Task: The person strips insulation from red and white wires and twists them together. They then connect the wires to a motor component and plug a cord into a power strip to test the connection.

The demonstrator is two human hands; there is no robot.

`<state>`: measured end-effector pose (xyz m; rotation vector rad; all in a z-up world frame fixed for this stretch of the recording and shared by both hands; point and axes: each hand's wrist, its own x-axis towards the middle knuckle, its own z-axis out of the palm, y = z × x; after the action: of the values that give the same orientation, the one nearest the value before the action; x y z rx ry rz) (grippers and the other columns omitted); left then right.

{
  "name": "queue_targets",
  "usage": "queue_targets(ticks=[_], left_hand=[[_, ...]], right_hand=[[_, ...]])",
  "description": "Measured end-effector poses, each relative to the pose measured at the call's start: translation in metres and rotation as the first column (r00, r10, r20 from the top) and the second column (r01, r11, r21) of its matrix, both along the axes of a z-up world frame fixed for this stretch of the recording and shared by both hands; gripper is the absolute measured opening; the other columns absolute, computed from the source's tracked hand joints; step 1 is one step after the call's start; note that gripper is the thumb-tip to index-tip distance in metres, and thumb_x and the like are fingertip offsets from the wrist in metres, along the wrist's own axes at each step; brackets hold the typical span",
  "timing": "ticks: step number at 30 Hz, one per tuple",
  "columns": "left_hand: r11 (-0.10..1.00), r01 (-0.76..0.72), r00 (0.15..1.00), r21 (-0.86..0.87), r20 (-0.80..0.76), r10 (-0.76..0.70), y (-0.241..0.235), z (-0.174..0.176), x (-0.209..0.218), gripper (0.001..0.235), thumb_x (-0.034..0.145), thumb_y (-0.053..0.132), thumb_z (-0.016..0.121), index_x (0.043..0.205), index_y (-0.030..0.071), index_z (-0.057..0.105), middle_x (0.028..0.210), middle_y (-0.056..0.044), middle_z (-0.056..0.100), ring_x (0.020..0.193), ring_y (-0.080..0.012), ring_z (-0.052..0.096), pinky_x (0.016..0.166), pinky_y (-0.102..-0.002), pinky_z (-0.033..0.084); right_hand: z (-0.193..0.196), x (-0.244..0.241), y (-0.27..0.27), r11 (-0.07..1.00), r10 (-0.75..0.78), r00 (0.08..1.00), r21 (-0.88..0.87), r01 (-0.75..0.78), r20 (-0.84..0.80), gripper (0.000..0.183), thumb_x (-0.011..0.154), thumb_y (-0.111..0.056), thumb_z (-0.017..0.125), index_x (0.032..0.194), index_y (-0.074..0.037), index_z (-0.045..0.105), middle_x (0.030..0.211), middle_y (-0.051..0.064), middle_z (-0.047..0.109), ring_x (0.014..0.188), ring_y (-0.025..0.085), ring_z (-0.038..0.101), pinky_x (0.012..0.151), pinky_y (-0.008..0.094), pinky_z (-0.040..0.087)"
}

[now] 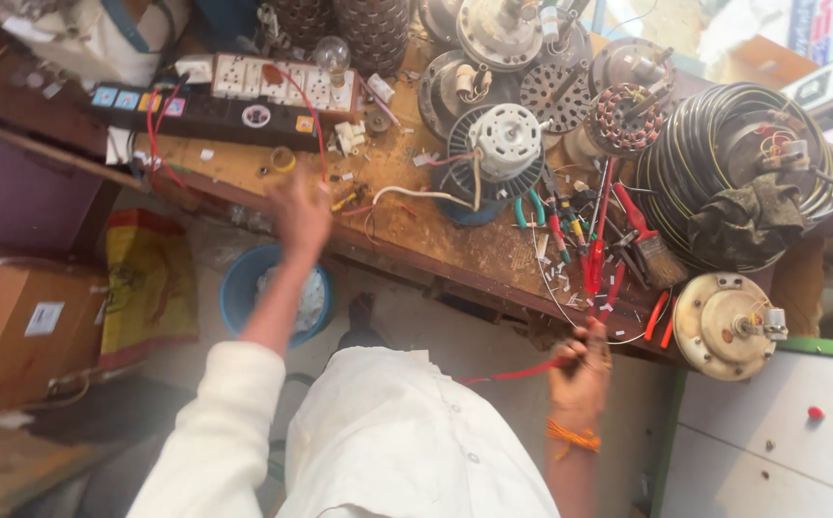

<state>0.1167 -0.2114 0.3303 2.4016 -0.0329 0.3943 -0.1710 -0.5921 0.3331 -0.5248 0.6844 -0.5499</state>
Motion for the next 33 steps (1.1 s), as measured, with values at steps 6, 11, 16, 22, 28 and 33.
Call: queue_targets(ticks=[6,11,16,22,28,33], left_hand=[[0.956,0.146,0.988,0.253,0.019,-0.156,0.056,-0.067,0.17,0.058,0.101,0.001,0.06,0.156,0.007,0.043,0.131,-0.023,0.064,0.133,-0.0469,0.05,0.113,-0.063,0.032],[0.9,0.25,0.952,0.358,0.081,-0.297,0.056,-0.092,0.203,0.041,0.101,-0.001,0.061,0.142,0.005,0.06,0.131,-0.017,0.069,0.134,-0.0482,0.046,0.105,-0.073,0.03],[0.88,0.217,0.962,0.422,0.061,-0.266,0.046,-0.107,0.197,0.034,0.106,-0.002,0.064,0.139,0.004,0.062,0.136,-0.011,0.07,0.134,-0.043,0.044,0.103,-0.069,0.031],[0.944,0.242,0.964,0.224,0.059,-0.261,0.054,-0.041,0.15,0.028,0.084,-0.017,0.055,0.099,0.006,0.061,0.127,-0.009,0.067,0.137,-0.031,0.047,0.111,-0.055,0.038],[0.881,0.374,0.874,-0.289,-0.206,-0.439,0.012,0.067,0.036,0.015,0.092,-0.005,0.063,0.103,0.004,0.065,0.113,-0.01,0.066,0.106,-0.025,0.061,0.096,-0.039,0.046],[0.251,-0.097,0.41,-0.963,-0.269,-0.871,-0.053,0.13,-0.036,0.026,0.095,0.006,0.063,0.122,0.006,0.064,0.102,-0.006,0.074,0.097,-0.0138,0.07,0.089,-0.03,0.054]], right_hand=[[-0.02,-0.032,-0.005,0.959,-0.226,0.944,-0.223,0.173,-0.24,0.011,0.104,-0.022,0.07,0.106,-0.012,0.07,0.093,0.001,0.068,0.067,0.004,0.056,0.057,0.021,0.046],[-0.013,-0.031,0.024,0.903,-0.358,0.887,-0.349,0.25,-0.29,0.011,0.103,-0.024,0.069,0.106,-0.013,0.069,0.092,0.001,0.067,0.066,0.008,0.055,0.058,0.024,0.046],[0.002,-0.034,0.063,0.858,-0.465,0.83,-0.388,0.336,-0.31,0.012,0.102,-0.024,0.068,0.106,-0.012,0.069,0.089,0.001,0.067,0.064,0.009,0.055,0.058,0.025,0.046],[0.04,-0.004,0.093,0.739,-0.57,0.698,-0.642,0.206,-0.433,0.014,0.104,-0.02,0.068,0.105,-0.006,0.07,0.089,0.005,0.069,0.076,0.008,0.059,0.062,0.023,0.041],[0.081,0.049,0.091,0.871,-0.312,0.927,-0.451,0.193,-0.206,0.013,0.096,-0.014,0.074,0.106,-0.005,0.071,0.09,0.005,0.071,0.074,0.01,0.056,0.068,0.026,0.045],[0.105,0.089,0.103,0.904,0.116,0.993,-0.415,-0.103,0.007,0.013,0.099,-0.012,0.076,0.102,-0.004,0.066,0.086,0.008,0.07,0.077,0.015,0.062,0.074,0.028,0.049]])
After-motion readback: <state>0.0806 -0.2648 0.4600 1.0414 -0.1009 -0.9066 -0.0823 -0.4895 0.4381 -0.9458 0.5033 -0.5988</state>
